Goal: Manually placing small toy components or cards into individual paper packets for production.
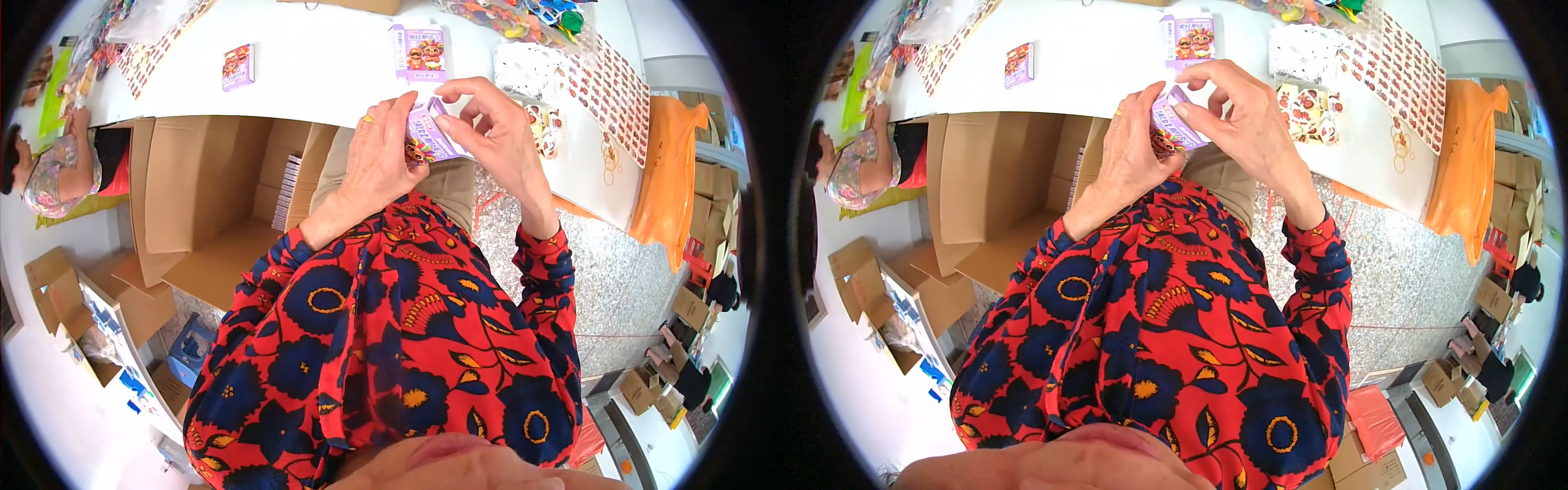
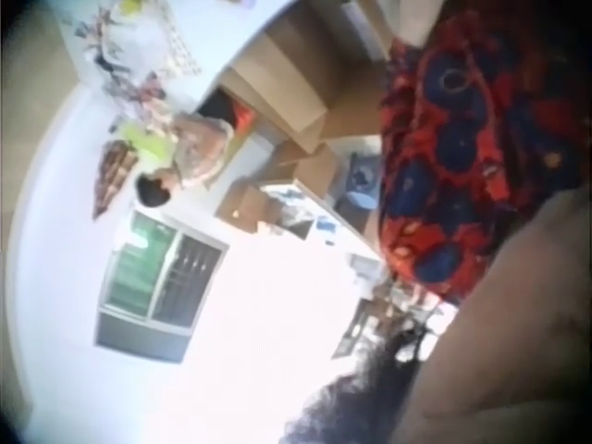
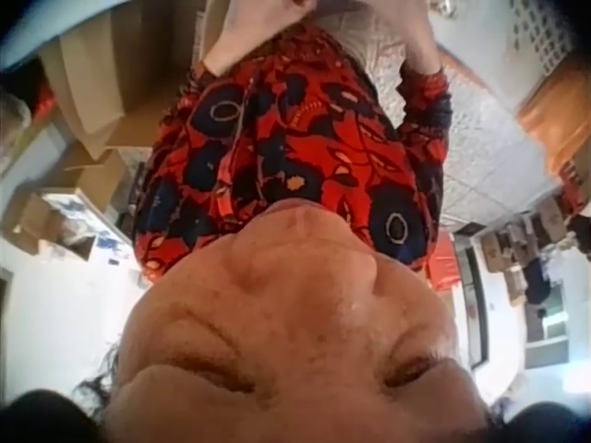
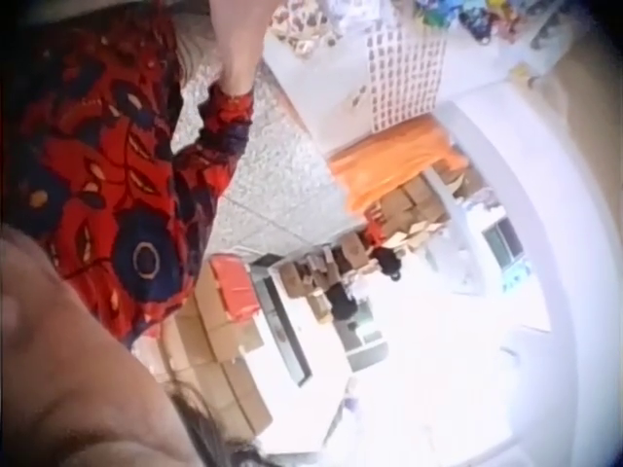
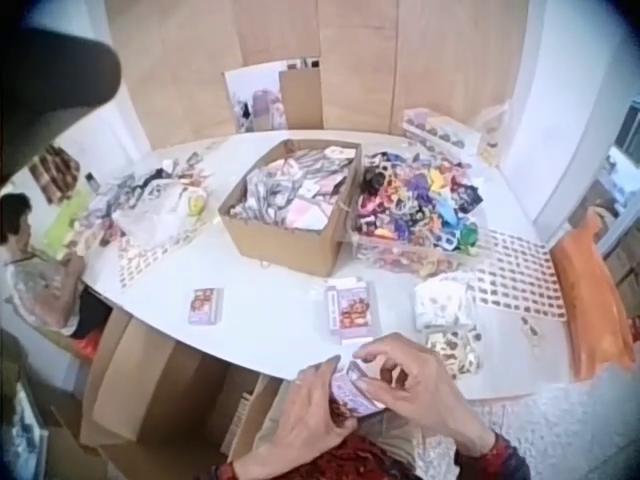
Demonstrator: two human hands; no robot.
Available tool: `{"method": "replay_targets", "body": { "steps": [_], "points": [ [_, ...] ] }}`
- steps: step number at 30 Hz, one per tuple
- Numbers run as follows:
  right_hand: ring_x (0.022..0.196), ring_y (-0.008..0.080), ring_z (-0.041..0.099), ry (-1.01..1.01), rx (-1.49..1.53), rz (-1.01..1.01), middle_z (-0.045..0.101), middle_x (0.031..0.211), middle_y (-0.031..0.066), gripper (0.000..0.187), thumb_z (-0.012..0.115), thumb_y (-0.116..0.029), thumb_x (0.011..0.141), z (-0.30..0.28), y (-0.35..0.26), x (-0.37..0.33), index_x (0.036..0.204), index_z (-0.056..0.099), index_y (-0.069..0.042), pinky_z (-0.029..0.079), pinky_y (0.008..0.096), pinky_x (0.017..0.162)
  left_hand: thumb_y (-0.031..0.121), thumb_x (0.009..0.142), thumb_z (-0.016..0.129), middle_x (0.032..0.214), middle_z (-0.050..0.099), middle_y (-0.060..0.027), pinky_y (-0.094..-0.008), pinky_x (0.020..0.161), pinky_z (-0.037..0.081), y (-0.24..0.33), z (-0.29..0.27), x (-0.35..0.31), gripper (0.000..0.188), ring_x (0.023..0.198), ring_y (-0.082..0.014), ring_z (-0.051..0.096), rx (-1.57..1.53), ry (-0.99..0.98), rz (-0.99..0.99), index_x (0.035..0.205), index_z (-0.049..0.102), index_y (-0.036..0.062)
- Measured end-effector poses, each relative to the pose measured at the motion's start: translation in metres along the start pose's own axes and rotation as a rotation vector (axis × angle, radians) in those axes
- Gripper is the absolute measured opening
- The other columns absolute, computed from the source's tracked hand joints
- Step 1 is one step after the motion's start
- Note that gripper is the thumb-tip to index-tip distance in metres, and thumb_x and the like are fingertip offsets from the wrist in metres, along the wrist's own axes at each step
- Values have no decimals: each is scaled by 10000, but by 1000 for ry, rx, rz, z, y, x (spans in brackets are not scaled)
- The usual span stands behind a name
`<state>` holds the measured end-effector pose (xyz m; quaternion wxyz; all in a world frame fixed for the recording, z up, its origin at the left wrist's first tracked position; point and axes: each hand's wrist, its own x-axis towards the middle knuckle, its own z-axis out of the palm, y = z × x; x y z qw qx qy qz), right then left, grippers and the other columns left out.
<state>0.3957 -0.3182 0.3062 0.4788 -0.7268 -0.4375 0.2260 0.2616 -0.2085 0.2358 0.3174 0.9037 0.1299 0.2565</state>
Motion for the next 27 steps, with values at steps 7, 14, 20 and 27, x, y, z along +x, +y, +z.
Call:
{"method": "replay_targets", "body": {
  "steps": [7, 14, 20, 27],
  "points": [
    [592, 63, 487, -22, -8, -131, 623, 898, -1, 171, 659, -74, 807, 3, 8, 9, 977, 666, -84, 413, 211, 543, 46, 535, 752, 1043, 500, -182, -436, 786, 421, -5, -6, 5, 844, 931, -361, 514, 5, 0, 17, 1284, 365, 11],
    [543, 36, 436, 5, -6, -113, 570, 728, -23, 168, 672, -40, 793, 7, 9, 9, 956, 658, -76, 366, 206, 498, 44, 555, 738, 1003, 510, -173, -423, 759, 439, -3, -4, 4, 795, 907, -352, 523, -26, -8, 15, 1265, 383, 18],
    [549, 20, 424, 122, 57, -23, 488, 623, -51, 136, 659, -48, 826, 23, 11, 7, 961, 648, -57, 350, 207, 501, 45, 569, 724, 973, 512, -170, -428, 745, 457, 2, -2, 4, 753, 897, -359, 529, -63, 65, -51, 1244, 392, 6],
    [968, 123, 557, -93, 221, -145, 598, 1061, 59, 290, 501, -51, 923, 11, 29, 4, 1197, 596, -51, 436, 234, 842, 53, 603, 704, 988, 519, -170, -423, 726, 491, 2, -2, 4, 708, 907, -350, 559, -45, 110, -129, 1238, 396, 8]
  ]
}}
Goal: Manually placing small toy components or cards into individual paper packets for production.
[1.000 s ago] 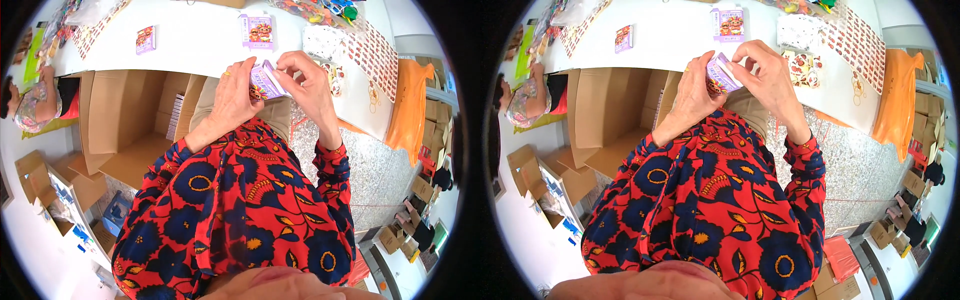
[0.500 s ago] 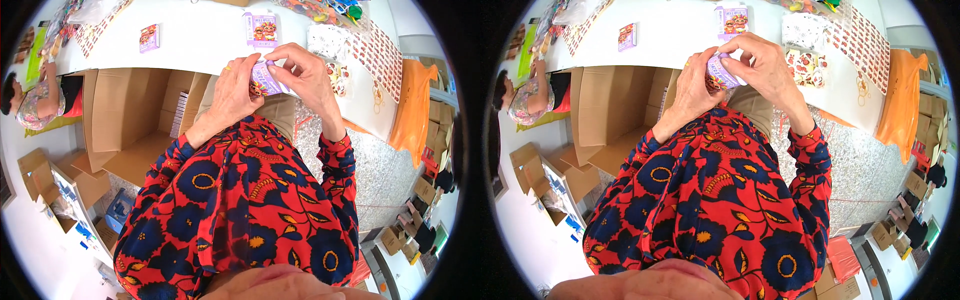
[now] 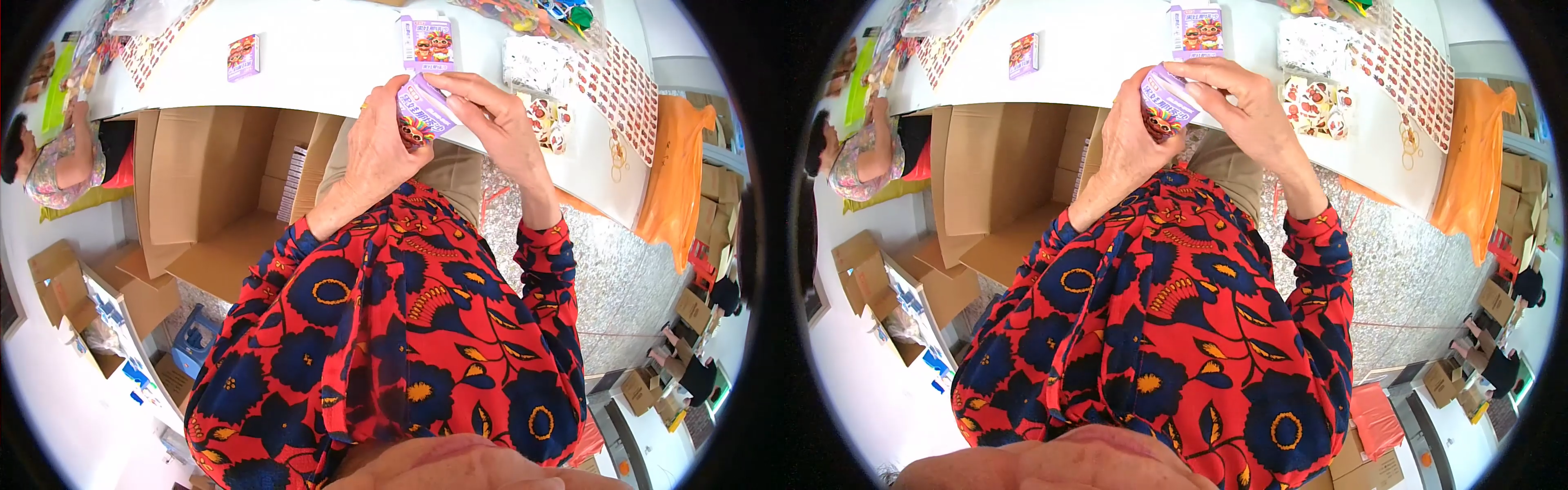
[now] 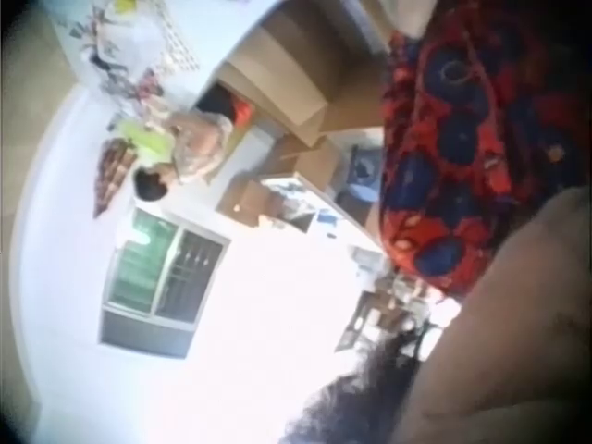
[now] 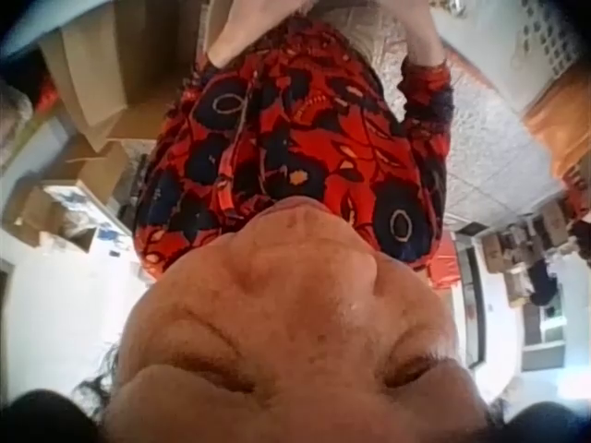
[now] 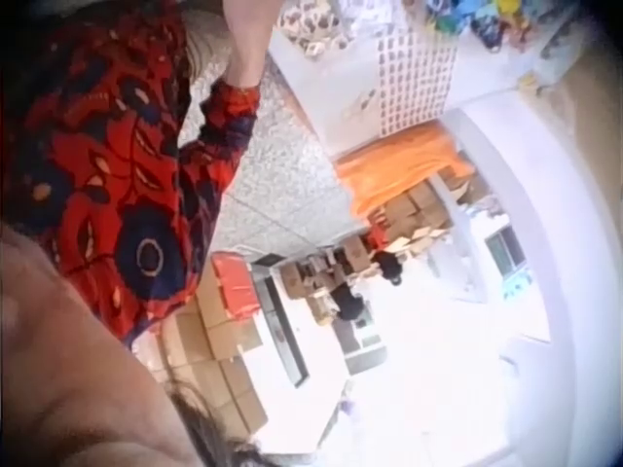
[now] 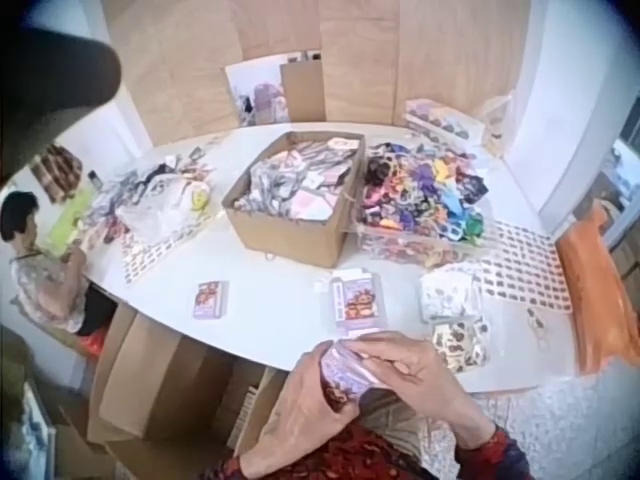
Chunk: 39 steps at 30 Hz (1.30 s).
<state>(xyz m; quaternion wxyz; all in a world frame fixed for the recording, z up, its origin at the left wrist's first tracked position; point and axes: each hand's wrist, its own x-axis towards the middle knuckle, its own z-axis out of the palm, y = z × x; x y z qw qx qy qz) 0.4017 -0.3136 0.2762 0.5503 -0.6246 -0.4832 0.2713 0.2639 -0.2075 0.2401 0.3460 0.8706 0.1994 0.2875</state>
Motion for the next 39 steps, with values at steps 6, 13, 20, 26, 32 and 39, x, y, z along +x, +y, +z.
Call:
{"method": "replay_targets", "body": {
  "steps": [6, 13, 20, 26, 32, 39],
  "points": [
    [990, 130, 530, -221, -99, 161, 522, 1110, 41, 316, 468, -108, 942, -20, -15, -1, 1236, 572, -55, 441, 235, 814, 61, 616, 695, 1011, 523, -167, -421, 733, 499, 2, 0, -2, 695, 940, -349, 560, -21, -29, -12, 1238, 389, 8],
    [941, 129, 537, -232, -83, 35, 480, 1143, 55, 337, 463, -92, 943, -19, -5, -2, 1268, 541, -52, 467, 258, 810, 53, 605, 696, 1020, 524, -168, -428, 734, 498, 0, 0, -1, 702, 950, -352, 561, 23, -1, -53, 1235, 386, 22],
    [870, 112, 587, -58, -55, 70, 562, 1038, 70, 314, 555, 23, 866, -10, -5, -2, 1174, 592, -24, 527, 216, 706, 42, 582, 710, 985, 510, -175, -433, 737, 488, 2, -2, 1, 727, 930, -364, 556, 73, 3, -37, 1229, 380, 14],
    [834, 87, 589, 30, 41, 208, 591, 986, 62, 214, 579, 24, 854, -4, 0, -6, 1058, 641, 2, 530, 209, 676, 53, 579, 724, 984, 510, -173, -431, 738, 482, 2, -1, 1, 748, 930, -355, 554, 92, -11, -55, 1238, 373, 5],
    [851, 112, 571, 218, -102, -27, 581, 975, 64, 185, 583, 10, 856, 19, 6, -13, 1023, 660, -1, 482, 240, 734, 89, 604, 724, 1016, 526, -175, -421, 743, 485, 1, -2, 5, 730, 935, -350, 567, 51, -39, -149, 1241, 377, 1],
    [987, 155, 526, 297, -107, -138, 548, 1047, 79, 266, 592, -15, 844, 27, 17, -19, 1109, 618, -20, 423, 283, 867, 99, 620, 713, 998, 546, -171, -426, 711, 497, 5, 3, 1, 686, 908, -349, 584, -25, -42, -145, 1218, 392, 4]
  ]
}}
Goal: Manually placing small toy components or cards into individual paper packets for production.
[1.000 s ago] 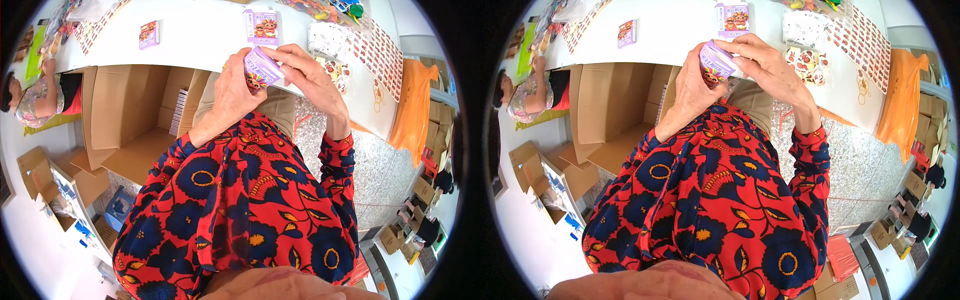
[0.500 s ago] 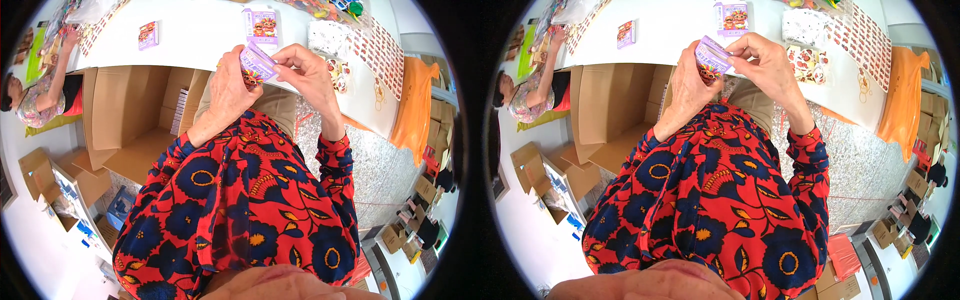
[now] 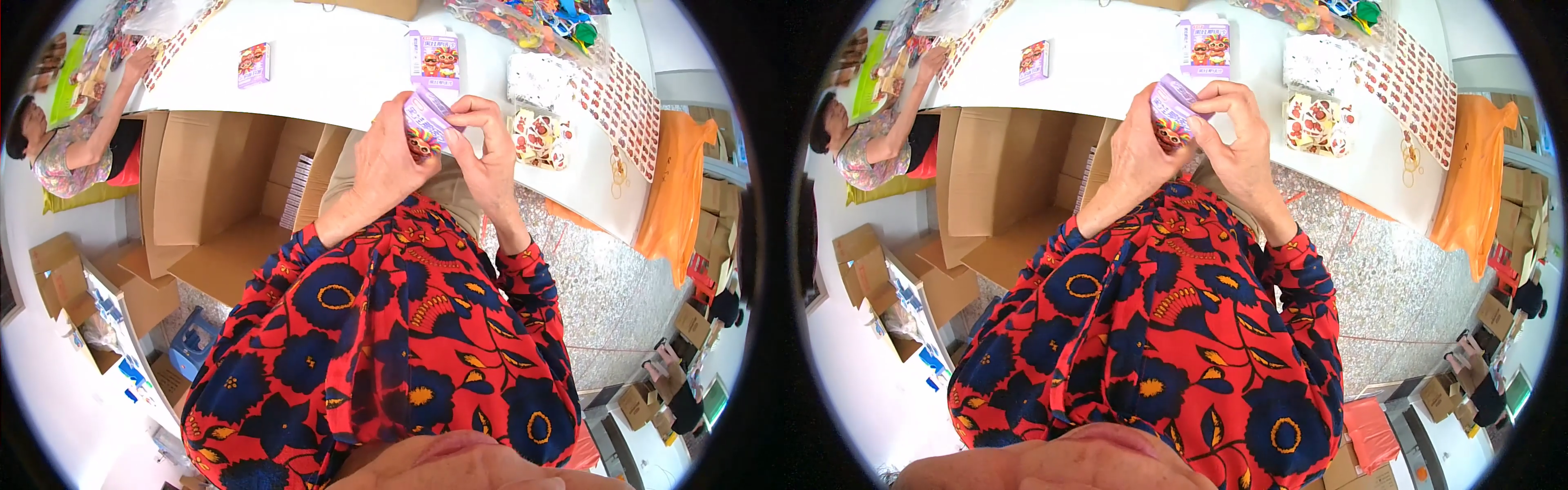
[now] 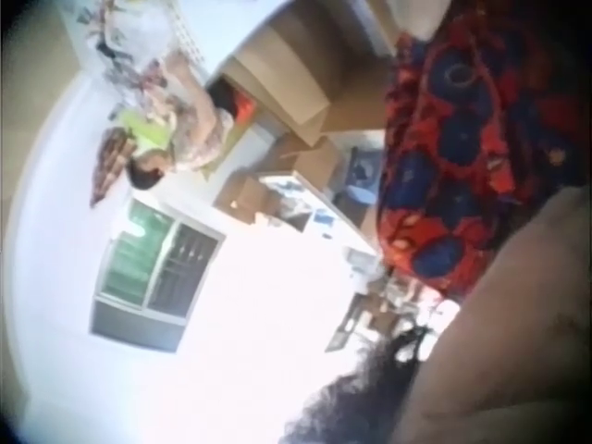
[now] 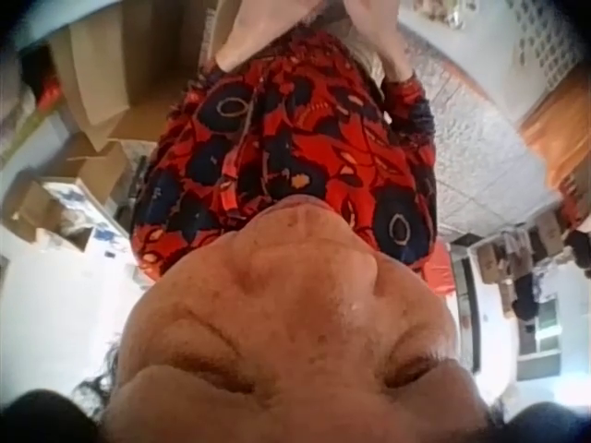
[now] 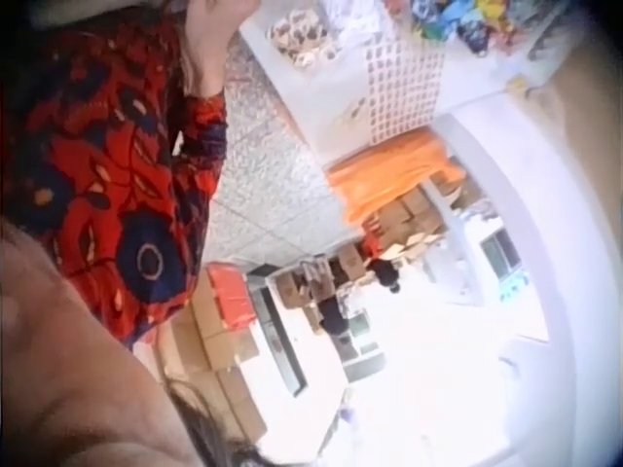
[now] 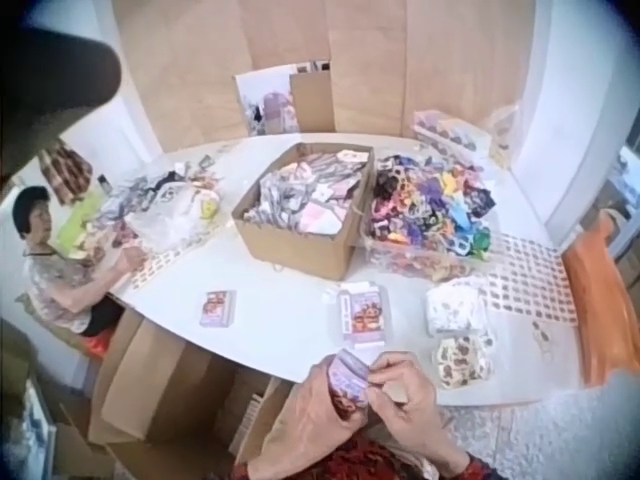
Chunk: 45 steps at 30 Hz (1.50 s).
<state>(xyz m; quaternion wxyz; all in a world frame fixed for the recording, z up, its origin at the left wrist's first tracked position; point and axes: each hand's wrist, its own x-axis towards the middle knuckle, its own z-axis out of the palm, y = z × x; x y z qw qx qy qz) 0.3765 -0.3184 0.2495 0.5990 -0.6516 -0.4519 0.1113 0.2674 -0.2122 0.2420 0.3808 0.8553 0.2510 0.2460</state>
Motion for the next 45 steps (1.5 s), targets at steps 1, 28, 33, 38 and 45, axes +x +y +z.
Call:
{"method": "replay_targets", "body": {
  "steps": [1, 28, 33, 38, 45],
  "points": [
    [1011, 162, 521, -2, 95, 21, 545, 1068, 81, 305, 598, -27, 840, 0, 0, 1, 1146, 594, -20, 416, 292, 894, 99, 620, 713, 998, 546, -171, -426, 711, 497, 2, -1, -1, 686, 908, -349, 584, 3, 4, 3, 1218, 392, 4],
    [1072, 228, 572, -137, -12, -94, 599, 1170, 130, 315, 577, -20, 855, 15, -13, 15, 1168, 614, -16, 437, 319, 932, 204, 638, 799, 1071, 544, -185, -400, 711, 511, -3, -4, -3, 762, 890, -346, 604, -37, 88, 104, 1236, 377, -4],
    [1028, 152, 568, -189, 292, 298, 609, 1117, 108, 409, 574, -40, 878, -6, -14, 20, 1278, 488, -32, 441, 285, 903, 221, 760, 742, 917, 634, -137, -323, 660, 524, -15, -22, 9, 524, 784, -230, 656, -426, -182, -82, 1152, 470, 2],
    [1021, 147, 559, -221, 423, 273, 583, 1092, 89, 451, 607, 1, 845, -9, -7, 14, 1256, 424, -27, 453, 283, 879, 154, 864, 638, 880, 658, -92, -274, 656, 525, -2, -41, 16, 383, 771, -125, 644, -626, -288, -41, 1197, 496, 28],
    [1030, 138, 552, -144, 399, 247, 567, 1113, 93, 399, 602, 1, 859, -6, -11, 8, 1233, 464, -8, 457, 273, 880, 103, 857, 639, 934, 650, -97, -253, 643, 529, -8, -36, 10, 325, 754, -115, 641, -616, -168, 39, 1162, 557, 27]
  ]
}}
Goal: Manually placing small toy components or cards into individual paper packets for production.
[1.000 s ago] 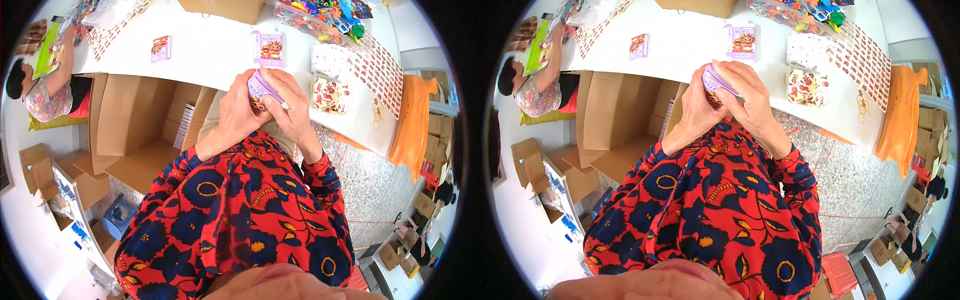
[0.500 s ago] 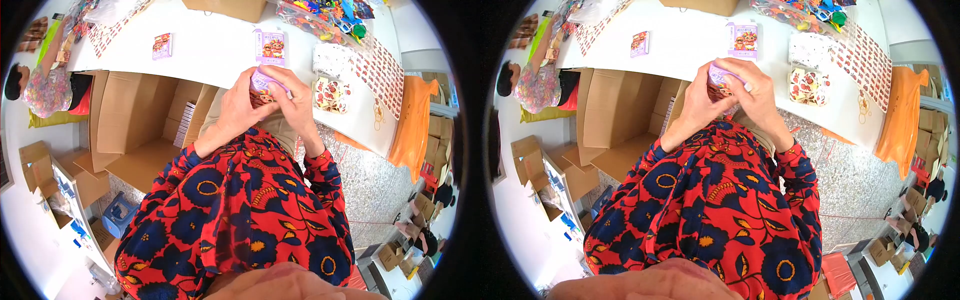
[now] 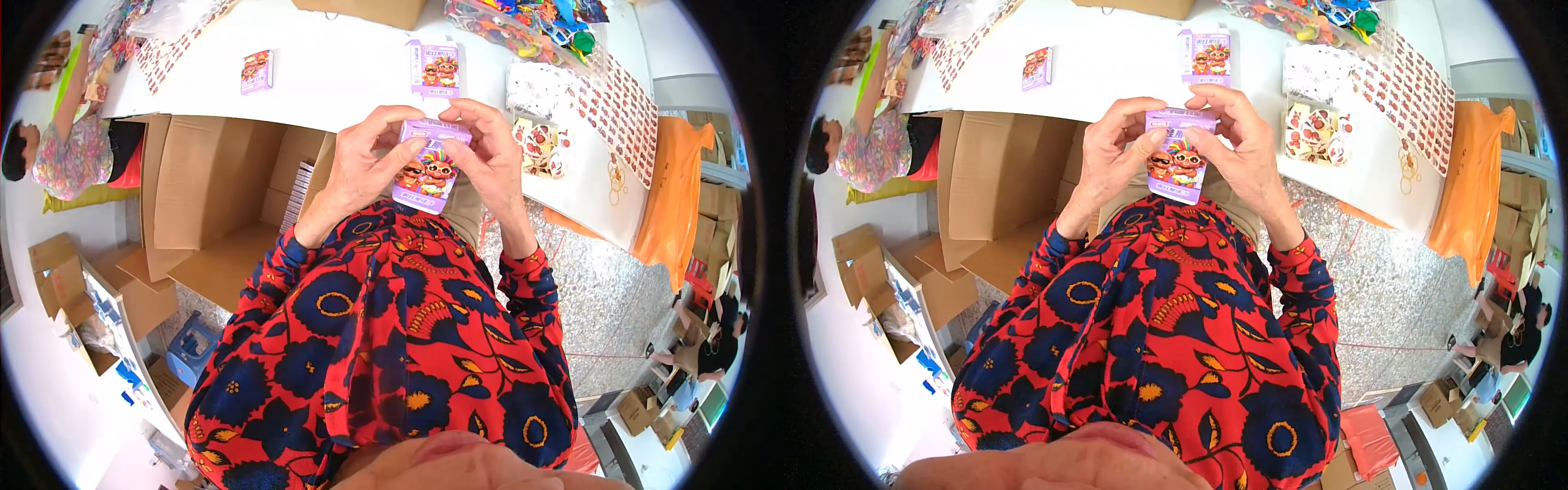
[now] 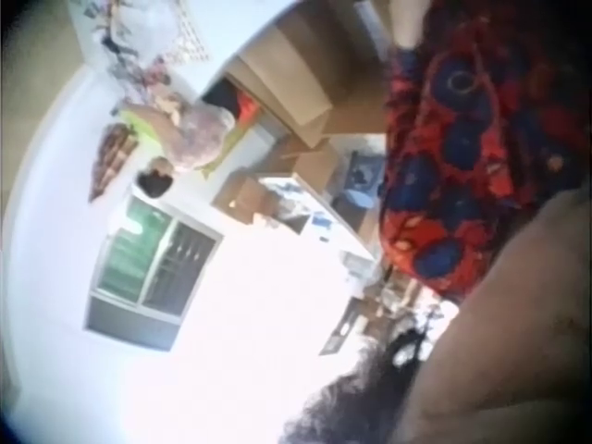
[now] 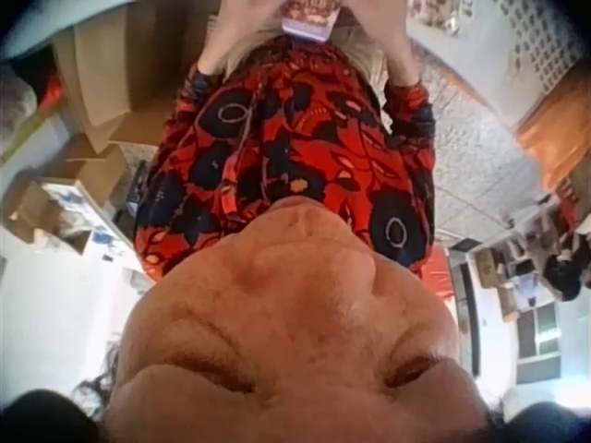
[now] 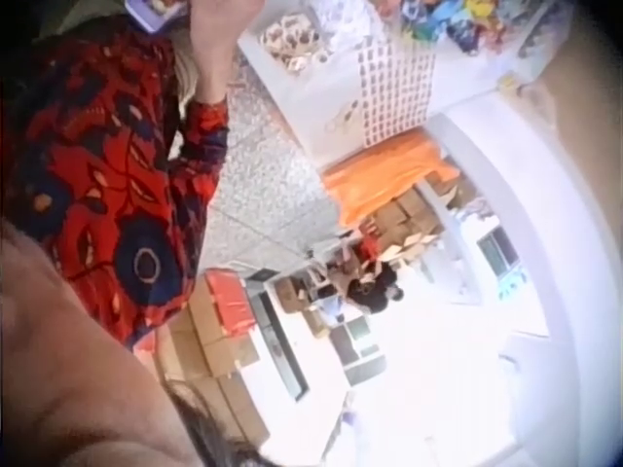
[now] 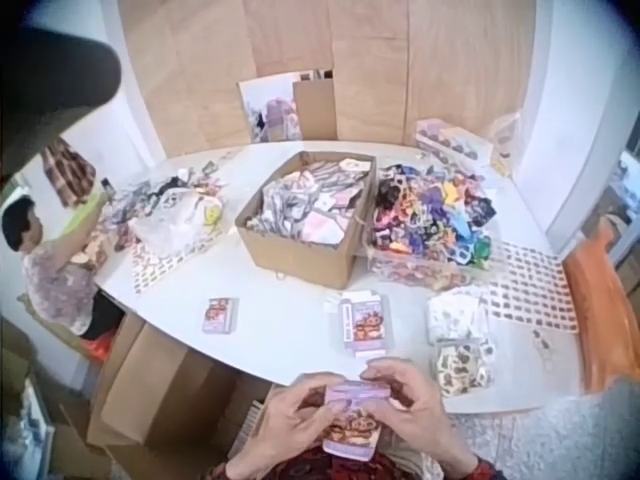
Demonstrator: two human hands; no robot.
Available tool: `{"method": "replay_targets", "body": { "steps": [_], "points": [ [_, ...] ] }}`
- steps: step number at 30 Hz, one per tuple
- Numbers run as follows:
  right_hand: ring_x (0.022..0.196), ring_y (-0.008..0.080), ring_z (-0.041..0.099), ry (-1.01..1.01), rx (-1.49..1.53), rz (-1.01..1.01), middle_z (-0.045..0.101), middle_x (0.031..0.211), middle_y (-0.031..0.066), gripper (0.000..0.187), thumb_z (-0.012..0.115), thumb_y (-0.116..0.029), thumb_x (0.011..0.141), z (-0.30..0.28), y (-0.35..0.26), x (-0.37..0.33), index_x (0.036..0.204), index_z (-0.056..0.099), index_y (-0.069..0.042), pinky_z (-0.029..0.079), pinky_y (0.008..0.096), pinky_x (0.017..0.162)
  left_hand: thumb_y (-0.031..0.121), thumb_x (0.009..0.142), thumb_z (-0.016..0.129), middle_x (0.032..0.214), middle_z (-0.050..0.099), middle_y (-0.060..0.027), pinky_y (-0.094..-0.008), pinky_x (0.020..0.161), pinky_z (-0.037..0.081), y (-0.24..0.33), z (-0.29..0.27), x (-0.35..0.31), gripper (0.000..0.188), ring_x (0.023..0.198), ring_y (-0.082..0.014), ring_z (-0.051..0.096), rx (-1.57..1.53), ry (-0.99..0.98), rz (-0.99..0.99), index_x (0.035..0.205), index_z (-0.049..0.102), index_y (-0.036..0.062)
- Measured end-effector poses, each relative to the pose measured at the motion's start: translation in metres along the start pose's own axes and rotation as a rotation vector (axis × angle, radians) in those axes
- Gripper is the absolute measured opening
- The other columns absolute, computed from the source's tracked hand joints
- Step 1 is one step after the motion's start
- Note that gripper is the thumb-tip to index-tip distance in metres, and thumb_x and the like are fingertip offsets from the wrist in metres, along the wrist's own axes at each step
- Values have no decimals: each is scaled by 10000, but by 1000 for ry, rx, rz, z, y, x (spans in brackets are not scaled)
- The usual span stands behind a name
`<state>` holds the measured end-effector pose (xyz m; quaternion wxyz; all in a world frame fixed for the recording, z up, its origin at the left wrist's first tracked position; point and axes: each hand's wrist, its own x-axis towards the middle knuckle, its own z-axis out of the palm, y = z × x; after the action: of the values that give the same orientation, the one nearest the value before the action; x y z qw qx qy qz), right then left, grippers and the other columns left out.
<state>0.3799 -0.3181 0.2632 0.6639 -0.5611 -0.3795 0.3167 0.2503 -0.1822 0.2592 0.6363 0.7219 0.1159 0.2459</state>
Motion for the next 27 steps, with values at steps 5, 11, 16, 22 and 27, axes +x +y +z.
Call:
{"method": "replay_targets", "body": {
  "steps": [5, 11, 16, 22, 27],
  "points": [
    [1004, 116, 556, -8, -132, 8, 589, 1089, 81, 269, 589, -7, 874, -6, 3, -5, 1143, 577, 12, 463, 260, 859, 91, 862, 636, 938, 649, -87, -238, 612, 525, -1, 0, 1, 266, 728, -101, 635, 87, 45, -2, 1103, 569, 2],
    [962, 95, 560, -72, 34, 90, 617, 1047, 42, 261, 563, -4, 889, -15, 16, -1, 1149, 590, -9, 465, 240, 818, 88, 869, 632, 900, 648, -66, -227, 593, 505, -9, -1, 4, 206, 719, -77, 612, -56, -24, -81, 1044, 567, 1],
    [1064, 150, 540, 83, -73, 51, 524, 1253, 57, 401, 550, 62, 835, -5, 1, 6, 1224, 558, -35, 457, 269, 855, 166, 888, 626, 872, 642, -35, -225, 614, 515, -24, -8, 18, 213, 753, -83, 615, -461, 191, -399, 1054, 575, 43],
    [1117, 200, 522, -132, -779, -428, 562, 1218, 91, 407, 684, -12, 751, -17, 12, 7, 1149, 617, -71, 421, 326, 933, 252, 911, 590, 922, 631, -53, -244, 638, 514, -28, -5, 15, 284, 793, -105, 614, -504, 77, -551, 1094, 562, 36],
    [1011, 138, 564, -33, -308, -4, 620, 1094, 54, 313, 665, -60, 821, -27, 9, 12, 1124, 594, -24, 418, 291, 911, 448, 880, 582, 1123, 579, -103, -320, 860, 471, -27, -11, 15, 619, 1034, -163, 555, -334, -115, -251, 1265, 458, -21]
  ]
}}
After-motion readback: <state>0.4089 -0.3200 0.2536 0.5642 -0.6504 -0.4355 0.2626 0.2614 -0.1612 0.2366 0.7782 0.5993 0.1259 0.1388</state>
